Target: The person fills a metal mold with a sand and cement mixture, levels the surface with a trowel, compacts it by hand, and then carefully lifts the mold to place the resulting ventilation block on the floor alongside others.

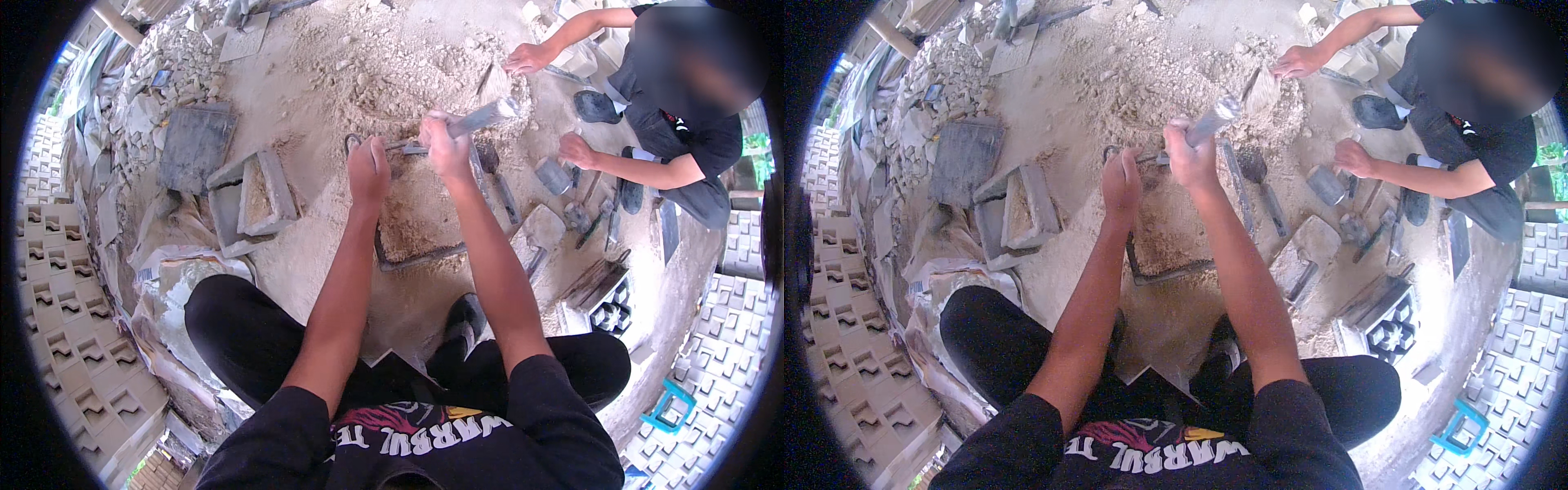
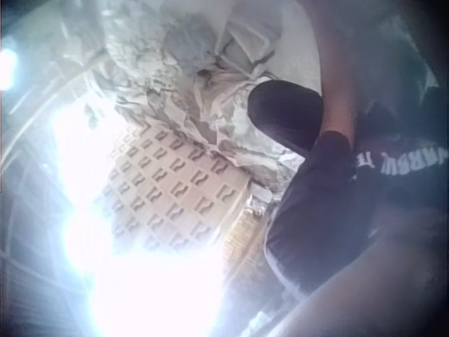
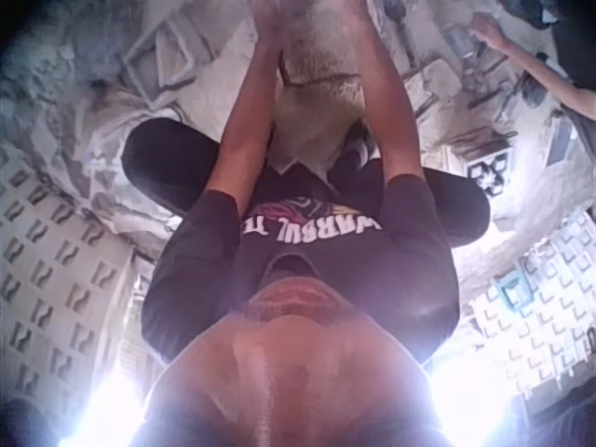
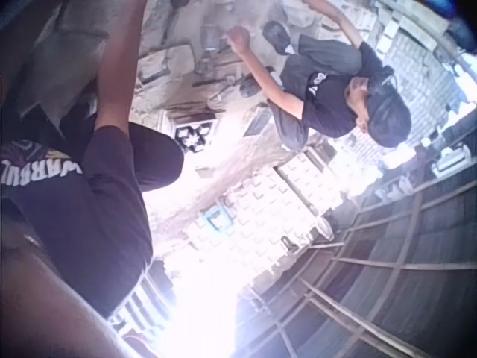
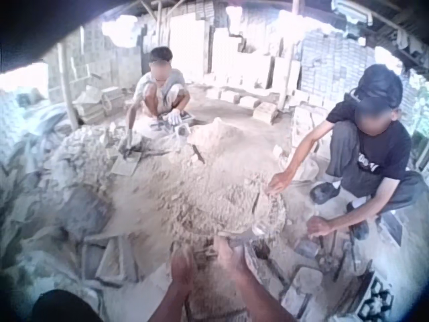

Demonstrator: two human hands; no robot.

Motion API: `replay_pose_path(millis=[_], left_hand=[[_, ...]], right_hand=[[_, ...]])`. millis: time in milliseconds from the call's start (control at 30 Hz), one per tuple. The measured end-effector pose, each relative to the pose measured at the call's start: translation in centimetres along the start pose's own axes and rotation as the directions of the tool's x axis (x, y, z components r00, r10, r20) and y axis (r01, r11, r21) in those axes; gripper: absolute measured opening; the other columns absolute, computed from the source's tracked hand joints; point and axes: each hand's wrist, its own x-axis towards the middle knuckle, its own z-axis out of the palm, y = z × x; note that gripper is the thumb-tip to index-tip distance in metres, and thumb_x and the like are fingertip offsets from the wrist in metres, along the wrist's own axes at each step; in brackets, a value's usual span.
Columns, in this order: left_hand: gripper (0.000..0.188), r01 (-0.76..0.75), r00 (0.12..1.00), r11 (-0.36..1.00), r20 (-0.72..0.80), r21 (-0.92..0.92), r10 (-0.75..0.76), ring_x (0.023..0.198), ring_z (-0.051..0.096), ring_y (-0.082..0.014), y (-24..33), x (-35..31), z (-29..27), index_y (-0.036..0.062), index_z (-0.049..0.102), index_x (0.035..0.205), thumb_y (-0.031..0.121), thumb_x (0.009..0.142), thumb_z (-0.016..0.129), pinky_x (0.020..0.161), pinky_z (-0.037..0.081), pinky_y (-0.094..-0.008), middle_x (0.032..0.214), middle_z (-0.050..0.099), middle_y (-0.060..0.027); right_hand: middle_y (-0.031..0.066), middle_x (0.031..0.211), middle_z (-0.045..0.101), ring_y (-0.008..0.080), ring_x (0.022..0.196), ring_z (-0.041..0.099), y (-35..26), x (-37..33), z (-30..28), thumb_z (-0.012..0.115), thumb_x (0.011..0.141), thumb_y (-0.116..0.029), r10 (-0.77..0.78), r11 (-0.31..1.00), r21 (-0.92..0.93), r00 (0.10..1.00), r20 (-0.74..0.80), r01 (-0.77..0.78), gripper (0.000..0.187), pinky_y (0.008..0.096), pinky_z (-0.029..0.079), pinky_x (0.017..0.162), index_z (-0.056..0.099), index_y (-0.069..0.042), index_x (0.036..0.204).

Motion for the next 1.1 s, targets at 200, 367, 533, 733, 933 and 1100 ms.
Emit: replay_pose_path(millis=[200, 367, 533, 733, 933, 1100], left_hand=[[0.045, 0.106, 0.99, 0.897, -0.035, -0.429, -0.133, 0.104, 0.059, -0.0349, 0.1, -0.7, -0.8, 0.0, 0.066, 0.104, 0.027, 0.1, 0.03, 0.1, 0.038, -0.0433, 0.099, 0.068, -0.0183], [0.044, -0.071, 0.975, 0.993, 0.217, 0.097, 0.049, 0.122, 0.05, -0.0292, -0.5, -1.0, -0.7, 0.0014, 0.056, 0.125, 0.03, 0.1, 0.032, 0.106, 0.033, -0.0434, 0.125, 0.057, -0.0197], [0.057, -0.449, 0.881, 0.737, 0.387, 0.506, 0.271, 0.14, 0.027, -0.0299, 2.7, -3.3, 1.9, -0.0022, 0.031, 0.143, 0.034, 0.099, 0.034, 0.117, 0.016, -0.0423, 0.149, 0.031, -0.0208], [0.061, -0.656, 0.676, 0.692, 0.643, 0.302, 0.36, 0.144, 0.017, -0.0273, 4.5, -2.6, 3.5, -0.0011, 0.023, 0.146, 0.035, 0.098, 0.034, 0.119, 0.009, -0.0433, 0.154, 0.022, -0.0166], [0.055, -0.652, 0.695, 0.675, 0.629, 0.346, 0.349, 0.145, 0.018, -0.0262, 3.6, -0.4, 4.4, 0.004, 0.025, 0.147, 0.03, 0.099, 0.033, 0.118, 0.01, -0.0453, 0.154, 0.023, -0.014], [0.049, -0.568, 0.766, 0.773, 0.525, 0.281, 0.372, 0.139, 0.032, -0.0274, 3.0, 1.3, 4.6, 0.0048, 0.038, 0.142, 0.029, 0.1, 0.032, 0.117, 0.019, -0.0428, 0.146, 0.039, -0.0172]], right_hand=[[-0.0036, 0.05, 0.038, 0.0067, 0.044, 0.034, -0.2, 0.3, 1.3, 0.047, 0.089, -0.009, -0.023, 0.998, -0.055, 0.999, 0.049, 0.026, 0.033, 0.0256, 0.026, 0.043, 0.04, -0.01, 0.057], [-0.0018, 0.05, 0.041, 0.0097, 0.043, 0.037, -1.3, 1.6, 0.9, 0.05, 0.084, -0.01, 0.07, 0.981, -0.182, 0.997, 0.024, -0.065, 0.029, 0.028, 0.03, 0.043, 0.045, -0.011, 0.056], [0.0007, 0.048, 0.031, 0.0143, 0.042, 0.03, -7.9, 1.2, -2.0, 0.051, 0.084, -0.019, -0.12, 0.979, 0.125, 0.948, -0.294, 0.163, 0.033, 0.0328, 0.028, 0.047, 0.036, -0.012, 0.055], [0.0, 0.048, 0.027, 0.0134, 0.042, 0.025, -9.8, -0.6, -4.8, 0.049, 0.086, -0.018, -0.091, 0.972, 0.162, 0.909, -0.407, 0.169, 0.027, 0.032, 0.024, 0.045, 0.038, -0.01, 0.062], [-0.0017, 0.052, 0.031, 0.0099, 0.043, 0.025, -8.3, -2.7, -3.6, 0.048, 0.087, -0.008, -0.115, 0.988, 0.054, 0.932, -0.343, 0.142, 0.025, 0.0291, 0.023, 0.043, 0.039, -0.008, 0.065], [0.0022, 0.064, 0.043, 0.0088, 0.052, 0.038, -7.5, -3.2, -2.0, 0.052, 0.086, 0.001, 0.001, 0.944, 0.305, 0.929, -0.371, 0.121, 0.013, 0.026, 0.031, 0.047, 0.047, 0.0, 0.074]])
